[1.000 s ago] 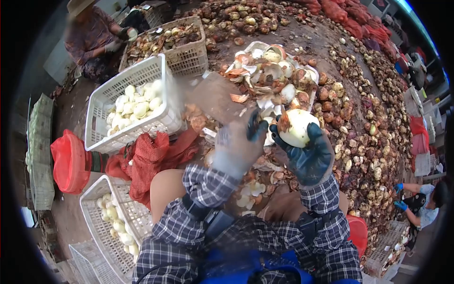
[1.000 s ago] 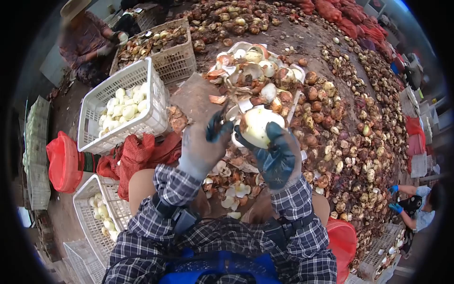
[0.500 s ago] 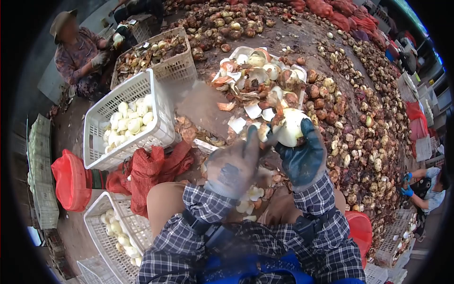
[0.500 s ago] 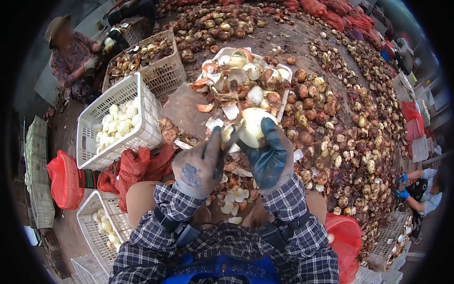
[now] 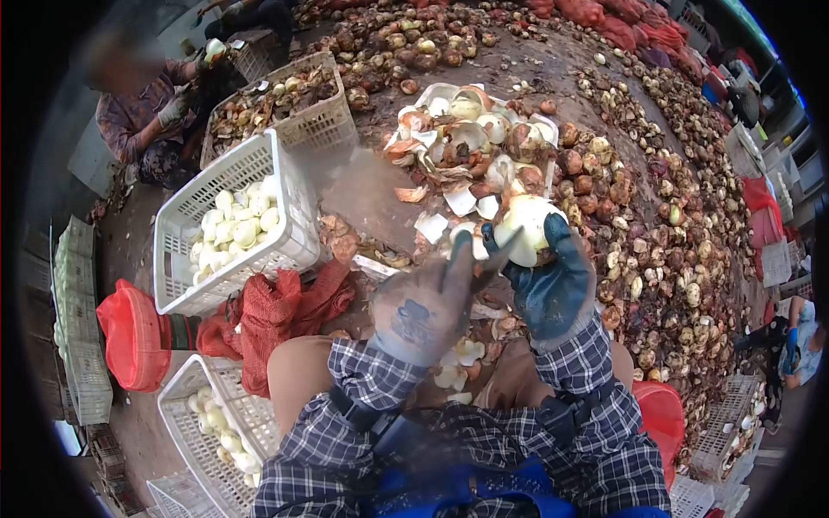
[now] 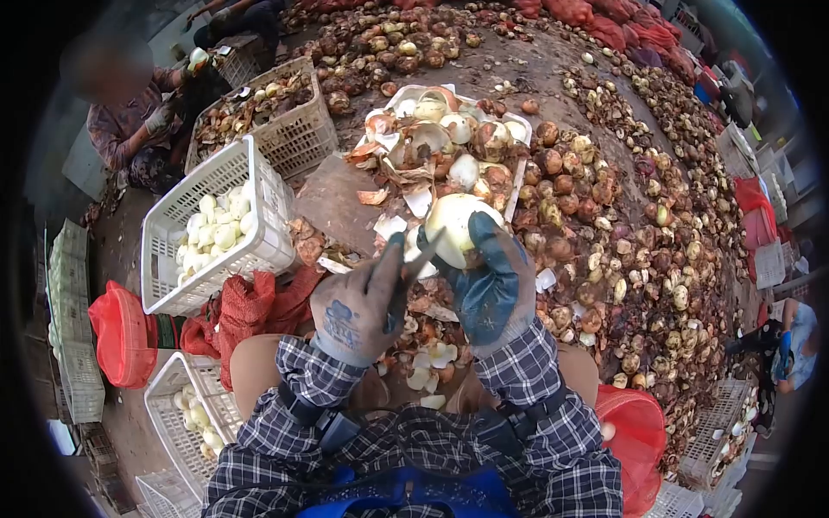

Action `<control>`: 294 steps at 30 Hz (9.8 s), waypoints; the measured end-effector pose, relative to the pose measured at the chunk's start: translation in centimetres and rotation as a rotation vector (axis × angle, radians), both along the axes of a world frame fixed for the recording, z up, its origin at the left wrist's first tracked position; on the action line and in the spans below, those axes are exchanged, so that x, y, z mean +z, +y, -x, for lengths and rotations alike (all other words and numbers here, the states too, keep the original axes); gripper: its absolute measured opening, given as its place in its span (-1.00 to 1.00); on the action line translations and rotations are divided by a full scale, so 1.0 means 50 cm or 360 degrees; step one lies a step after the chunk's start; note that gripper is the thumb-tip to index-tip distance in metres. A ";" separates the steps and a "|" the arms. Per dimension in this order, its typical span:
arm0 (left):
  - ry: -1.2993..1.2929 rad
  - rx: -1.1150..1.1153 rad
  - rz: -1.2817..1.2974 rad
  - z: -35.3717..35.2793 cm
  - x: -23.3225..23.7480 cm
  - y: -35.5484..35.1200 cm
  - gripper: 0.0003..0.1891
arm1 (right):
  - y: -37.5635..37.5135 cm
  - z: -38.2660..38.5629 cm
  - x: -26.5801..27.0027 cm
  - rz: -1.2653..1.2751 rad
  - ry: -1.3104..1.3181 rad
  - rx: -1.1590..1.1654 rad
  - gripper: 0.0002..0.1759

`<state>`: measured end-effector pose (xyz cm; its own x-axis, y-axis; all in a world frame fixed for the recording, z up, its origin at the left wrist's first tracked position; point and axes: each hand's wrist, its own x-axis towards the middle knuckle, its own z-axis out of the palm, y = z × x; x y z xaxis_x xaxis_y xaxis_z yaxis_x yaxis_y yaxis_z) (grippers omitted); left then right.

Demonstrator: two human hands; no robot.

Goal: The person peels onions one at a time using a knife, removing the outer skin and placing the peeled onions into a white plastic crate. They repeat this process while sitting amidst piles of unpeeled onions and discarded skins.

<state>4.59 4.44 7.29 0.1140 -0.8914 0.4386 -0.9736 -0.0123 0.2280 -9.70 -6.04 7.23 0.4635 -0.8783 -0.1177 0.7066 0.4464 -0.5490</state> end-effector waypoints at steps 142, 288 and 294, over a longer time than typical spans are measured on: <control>-0.0097 -0.0002 0.0006 0.009 0.019 0.014 -0.36 | 0.022 0.032 -0.075 0.1540 0.1255 -0.0501 -0.56; 0.2002 0.0520 0.0804 -0.069 -0.048 -0.083 -0.80 | -0.017 -0.051 -0.006 0.0481 0.0416 0.0263 -0.37; 0.2202 0.0455 0.0110 -0.046 0.008 -0.080 -0.71 | -0.020 -0.039 0.011 0.0442 0.0235 0.0403 -0.26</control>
